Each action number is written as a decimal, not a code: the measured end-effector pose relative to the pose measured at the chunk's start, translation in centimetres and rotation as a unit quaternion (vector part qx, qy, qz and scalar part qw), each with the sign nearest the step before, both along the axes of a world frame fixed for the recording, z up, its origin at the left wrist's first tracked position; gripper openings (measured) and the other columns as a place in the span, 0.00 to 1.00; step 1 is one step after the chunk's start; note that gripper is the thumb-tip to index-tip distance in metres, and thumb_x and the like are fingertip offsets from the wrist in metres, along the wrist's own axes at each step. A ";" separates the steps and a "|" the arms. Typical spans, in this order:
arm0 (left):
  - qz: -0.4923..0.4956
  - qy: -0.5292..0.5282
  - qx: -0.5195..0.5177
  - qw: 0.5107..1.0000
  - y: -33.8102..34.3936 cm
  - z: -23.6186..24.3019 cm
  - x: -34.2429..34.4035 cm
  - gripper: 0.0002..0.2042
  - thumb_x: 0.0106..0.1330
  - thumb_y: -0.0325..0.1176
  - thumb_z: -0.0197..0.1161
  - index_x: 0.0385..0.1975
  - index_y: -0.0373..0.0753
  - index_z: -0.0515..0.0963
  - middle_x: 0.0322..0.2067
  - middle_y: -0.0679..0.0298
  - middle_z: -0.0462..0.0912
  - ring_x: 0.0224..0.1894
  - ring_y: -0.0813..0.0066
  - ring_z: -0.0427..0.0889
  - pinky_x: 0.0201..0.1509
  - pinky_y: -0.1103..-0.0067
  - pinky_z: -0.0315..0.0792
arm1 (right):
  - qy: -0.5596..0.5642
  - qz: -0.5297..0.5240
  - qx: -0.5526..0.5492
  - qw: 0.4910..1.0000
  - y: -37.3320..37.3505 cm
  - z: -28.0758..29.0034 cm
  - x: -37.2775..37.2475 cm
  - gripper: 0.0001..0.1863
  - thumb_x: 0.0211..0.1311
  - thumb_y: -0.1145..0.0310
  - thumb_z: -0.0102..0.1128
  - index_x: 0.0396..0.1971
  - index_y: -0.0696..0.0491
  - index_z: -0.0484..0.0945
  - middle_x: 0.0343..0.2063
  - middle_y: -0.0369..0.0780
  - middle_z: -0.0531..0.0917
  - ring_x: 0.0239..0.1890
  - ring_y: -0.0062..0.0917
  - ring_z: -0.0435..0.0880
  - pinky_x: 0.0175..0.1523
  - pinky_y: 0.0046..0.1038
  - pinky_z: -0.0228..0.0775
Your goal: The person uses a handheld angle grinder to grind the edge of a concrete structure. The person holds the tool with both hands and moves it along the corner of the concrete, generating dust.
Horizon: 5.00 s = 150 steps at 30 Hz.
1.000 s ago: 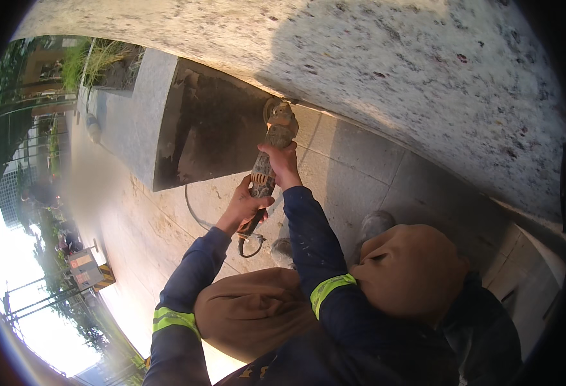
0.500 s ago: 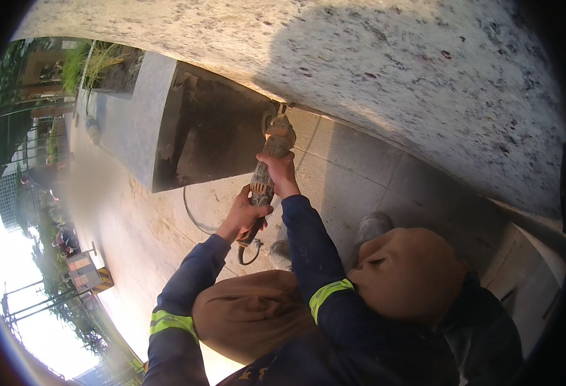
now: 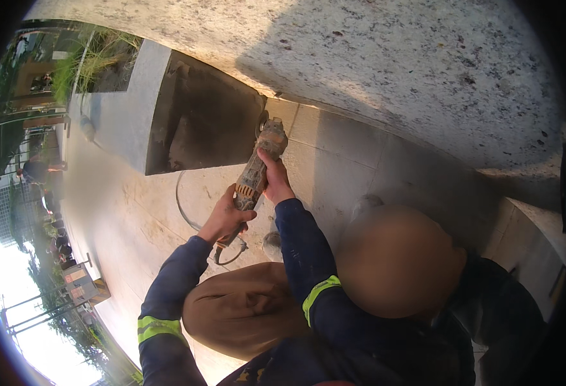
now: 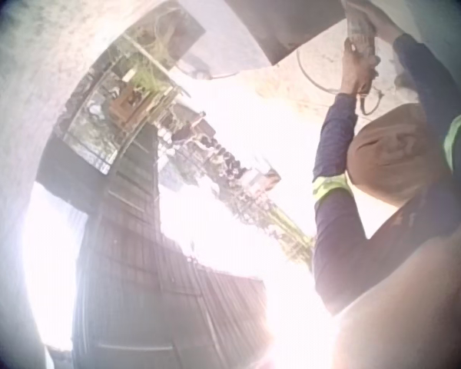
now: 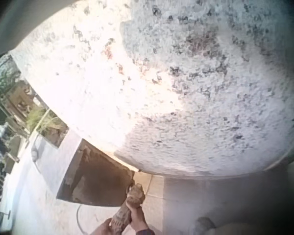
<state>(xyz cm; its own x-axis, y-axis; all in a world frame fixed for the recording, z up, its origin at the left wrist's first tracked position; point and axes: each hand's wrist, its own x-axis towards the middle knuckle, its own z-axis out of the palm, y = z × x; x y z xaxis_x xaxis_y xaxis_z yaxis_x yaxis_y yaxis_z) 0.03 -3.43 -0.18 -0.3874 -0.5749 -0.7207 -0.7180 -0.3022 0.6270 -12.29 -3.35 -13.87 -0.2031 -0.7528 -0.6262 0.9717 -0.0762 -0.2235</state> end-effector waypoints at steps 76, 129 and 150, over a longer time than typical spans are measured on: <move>0.040 -0.045 -0.077 0.995 0.7 -6.7 -0.1 0.47 0.49 0.31 0.69 0.68 0.32 0.48 0.30 0.50 0.83 0.19 0.66 0.83 0.23 0.73 0.78 | 0.111 0.109 0.060 0.986 -2.8 -4.4 -0.5 0.29 0.51 0.66 0.71 0.51 0.57 0.67 0.39 0.42 0.79 0.37 0.31 0.83 0.42 0.36 0.79; 0.043 -0.084 -0.090 0.991 0.3 -7.4 0.0 0.48 0.50 0.30 0.71 0.70 0.34 0.47 0.33 0.53 0.82 0.19 0.70 0.81 0.21 0.75 0.76 | 0.068 0.103 0.029 0.992 -3.0 -4.6 -0.6 0.28 0.50 0.67 0.72 0.48 0.56 0.67 0.36 0.41 0.79 0.33 0.29 0.83 0.37 0.36 0.79; 0.029 -0.096 -0.088 0.991 0.0 -6.5 -0.5 0.48 0.50 0.31 0.70 0.69 0.32 0.47 0.33 0.51 0.82 0.20 0.69 0.82 0.22 0.75 0.77 | 0.050 0.107 0.019 0.993 -3.2 -5.2 -0.6 0.27 0.51 0.68 0.71 0.49 0.55 0.67 0.36 0.40 0.80 0.33 0.30 0.83 0.39 0.35 0.79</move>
<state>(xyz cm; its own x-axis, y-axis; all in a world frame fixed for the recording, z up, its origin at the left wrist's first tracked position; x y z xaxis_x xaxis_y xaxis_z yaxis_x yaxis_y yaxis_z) -0.45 -3.44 -6.69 -0.2164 -0.7152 -0.6645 -0.8134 -0.2444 0.5279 -12.85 -6.52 -19.03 -0.1040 -0.7622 -0.6389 0.9375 0.1394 -0.3189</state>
